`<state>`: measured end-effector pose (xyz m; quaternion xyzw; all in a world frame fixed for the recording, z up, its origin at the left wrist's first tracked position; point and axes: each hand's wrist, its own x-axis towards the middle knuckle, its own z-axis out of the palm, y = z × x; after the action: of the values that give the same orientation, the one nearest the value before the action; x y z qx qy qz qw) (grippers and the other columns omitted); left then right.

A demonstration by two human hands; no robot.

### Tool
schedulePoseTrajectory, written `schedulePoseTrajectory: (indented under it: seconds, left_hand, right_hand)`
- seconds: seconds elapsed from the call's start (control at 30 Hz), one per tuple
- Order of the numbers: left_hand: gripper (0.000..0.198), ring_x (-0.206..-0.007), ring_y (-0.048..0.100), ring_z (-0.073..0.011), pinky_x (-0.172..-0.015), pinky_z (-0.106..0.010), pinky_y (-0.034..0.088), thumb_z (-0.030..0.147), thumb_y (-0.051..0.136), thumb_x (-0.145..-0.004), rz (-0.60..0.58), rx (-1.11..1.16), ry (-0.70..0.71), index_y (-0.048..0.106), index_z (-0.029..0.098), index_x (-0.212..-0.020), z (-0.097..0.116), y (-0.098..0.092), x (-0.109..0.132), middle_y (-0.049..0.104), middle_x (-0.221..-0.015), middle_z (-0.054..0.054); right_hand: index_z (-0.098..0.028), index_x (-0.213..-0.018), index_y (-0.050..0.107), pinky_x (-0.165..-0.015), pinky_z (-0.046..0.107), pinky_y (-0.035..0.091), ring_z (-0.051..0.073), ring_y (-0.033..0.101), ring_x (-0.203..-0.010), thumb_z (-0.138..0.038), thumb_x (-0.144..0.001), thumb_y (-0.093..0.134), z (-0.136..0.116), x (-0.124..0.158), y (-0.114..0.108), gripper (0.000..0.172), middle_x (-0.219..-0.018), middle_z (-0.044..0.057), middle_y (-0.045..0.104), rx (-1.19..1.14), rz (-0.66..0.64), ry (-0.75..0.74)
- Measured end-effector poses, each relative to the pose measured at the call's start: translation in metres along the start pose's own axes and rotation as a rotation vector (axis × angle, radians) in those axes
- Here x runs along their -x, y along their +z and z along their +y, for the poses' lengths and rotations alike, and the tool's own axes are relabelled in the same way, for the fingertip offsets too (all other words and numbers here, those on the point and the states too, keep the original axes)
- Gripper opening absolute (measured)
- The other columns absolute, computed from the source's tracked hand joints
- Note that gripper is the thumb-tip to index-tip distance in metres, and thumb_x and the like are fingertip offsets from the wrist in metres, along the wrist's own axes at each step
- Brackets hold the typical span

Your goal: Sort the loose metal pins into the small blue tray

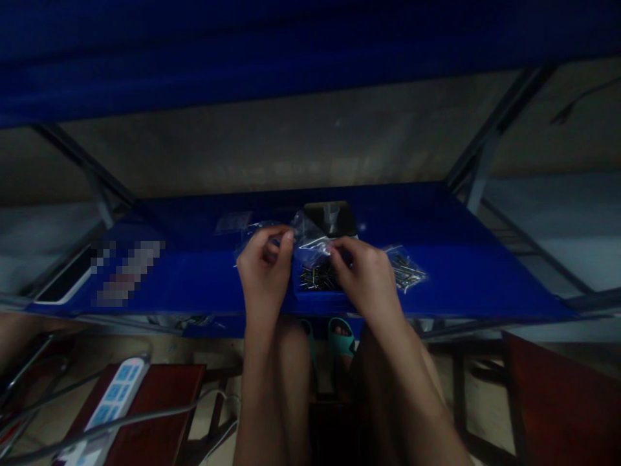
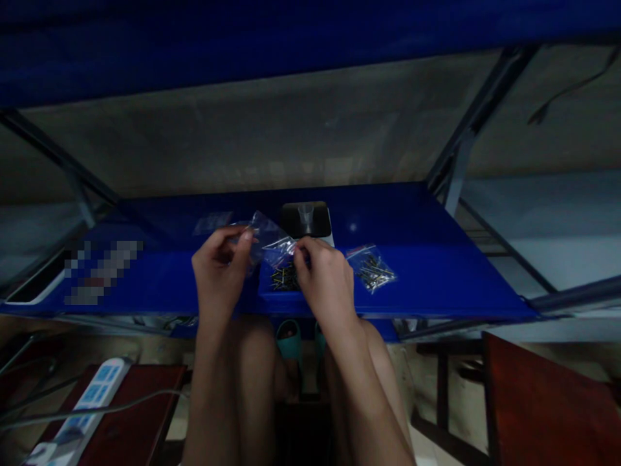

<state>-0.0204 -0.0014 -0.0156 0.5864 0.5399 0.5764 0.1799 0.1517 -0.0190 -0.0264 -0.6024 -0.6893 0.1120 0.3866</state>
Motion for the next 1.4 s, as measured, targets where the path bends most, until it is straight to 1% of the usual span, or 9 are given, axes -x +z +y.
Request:
schedulePoseTrajectory:
  seconds: [0.2, 0.37, 0.47, 0.63, 0.8, 0.97, 1.1, 1.27, 1.4]
  left_hand:
    - [0.014, -0.055, 0.059, -0.0127, -0.054, -0.026, 0.043, 0.034, 0.071, -0.089, 0.177, -0.108, -0.094, 0.073, 0.021, -0.091, -0.025, -0.016, -0.006, 0.068, -0.071, 0.001]
    - [0.015, -0.061, 0.061, -0.0141, -0.061, -0.028, 0.044, 0.034, 0.066, -0.092, 0.268, -0.303, -0.093, 0.071, 0.022, -0.097, -0.038, -0.031, -0.008, 0.071, -0.081, -0.001]
    - [0.022, -0.068, 0.063, -0.0175, -0.071, -0.034, 0.049, 0.034, 0.064, -0.094, 0.277, -0.392, -0.118, 0.070, 0.022, -0.111, -0.035, -0.032, -0.005, 0.074, -0.098, -0.006]
    - [0.033, -0.086, 0.067, -0.0258, -0.090, -0.048, 0.053, 0.042, 0.067, -0.093, 0.274, -0.467, -0.122, 0.069, 0.022, -0.119, -0.034, -0.026, -0.002, 0.066, -0.127, -0.016]
    - [0.025, -0.089, 0.068, -0.0241, -0.090, -0.042, 0.053, 0.041, 0.065, -0.093, 0.248, -0.339, -0.088, 0.072, 0.021, -0.106, -0.042, -0.027, -0.005, 0.071, -0.110, -0.011]
    - [0.021, -0.084, 0.070, -0.0188, -0.076, -0.031, 0.052, 0.039, 0.063, -0.096, 0.209, -0.183, -0.081, 0.073, 0.021, -0.101, -0.037, -0.026, -0.006, 0.076, -0.106, -0.007]
    - [0.022, -0.074, 0.071, -0.0168, -0.062, -0.027, 0.049, 0.041, 0.062, -0.097, 0.157, -0.046, -0.145, 0.072, 0.022, -0.097, -0.031, -0.023, -0.006, 0.079, -0.101, -0.005]
    - [0.020, -0.067, 0.070, -0.0157, -0.058, -0.026, 0.049, 0.039, 0.064, -0.095, 0.103, 0.050, -0.173, 0.071, 0.021, -0.093, -0.024, -0.017, -0.006, 0.079, -0.087, -0.004]
    - [0.019, -0.068, 0.070, -0.0155, -0.056, -0.026, 0.049, 0.041, 0.067, -0.094, 0.000, 0.135, -0.149, 0.071, 0.022, -0.098, -0.006, -0.011, -0.003, 0.079, -0.085, -0.004]
  right_hand:
    - [-0.020, -0.098, 0.077, -0.075, 0.032, 0.044, 0.021, 0.069, -0.079, -0.035, -0.099, 0.058, 0.006, -0.005, -0.009, 0.025, -0.087, 0.005, 0.076, -0.045, 0.199, 0.153]
    - [-0.023, -0.107, 0.078, -0.084, 0.041, 0.049, 0.028, 0.068, -0.090, -0.038, -0.094, 0.058, 0.043, -0.005, -0.033, 0.029, -0.099, 0.011, 0.077, 0.132, 0.380, 0.439]
    - [-0.022, -0.111, 0.076, -0.083, 0.048, 0.050, 0.033, 0.065, -0.093, -0.044, -0.086, 0.067, 0.081, 0.003, -0.039, 0.034, -0.101, 0.014, 0.075, 0.300, 0.278, 0.507]
    - [-0.022, -0.101, 0.078, -0.084, 0.055, 0.048, 0.034, 0.062, -0.093, -0.053, -0.076, 0.073, 0.121, 0.011, -0.029, 0.040, -0.100, 0.017, 0.073, 0.418, 0.149, 0.421]
    - [-0.024, -0.090, 0.078, -0.086, 0.052, 0.047, 0.030, 0.063, -0.086, -0.034, -0.081, 0.064, 0.108, 0.007, -0.030, 0.020, -0.086, 0.011, 0.073, 0.369, 0.115, 0.453]
    - [-0.021, -0.095, 0.078, -0.081, 0.043, 0.049, 0.028, 0.065, -0.082, -0.032, -0.082, 0.063, 0.084, -0.001, -0.046, 0.022, -0.089, 0.011, 0.075, 0.272, 0.270, 0.505]
    - [-0.019, -0.094, 0.076, -0.080, 0.041, 0.050, 0.028, 0.068, -0.082, -0.037, -0.083, 0.062, 0.073, -0.004, -0.050, 0.025, -0.088, 0.011, 0.076, 0.135, 0.401, 0.417]
    - [-0.019, -0.090, 0.070, -0.080, 0.039, 0.056, 0.026, 0.071, -0.082, -0.037, -0.084, 0.064, 0.064, -0.008, -0.048, 0.019, -0.089, 0.011, 0.075, -0.041, 0.506, 0.346]
    - [-0.020, -0.097, 0.067, -0.079, 0.039, 0.059, 0.024, 0.071, -0.087, -0.039, -0.092, 0.060, 0.032, -0.010, -0.040, 0.021, -0.096, 0.010, 0.074, -0.142, 0.567, 0.219]
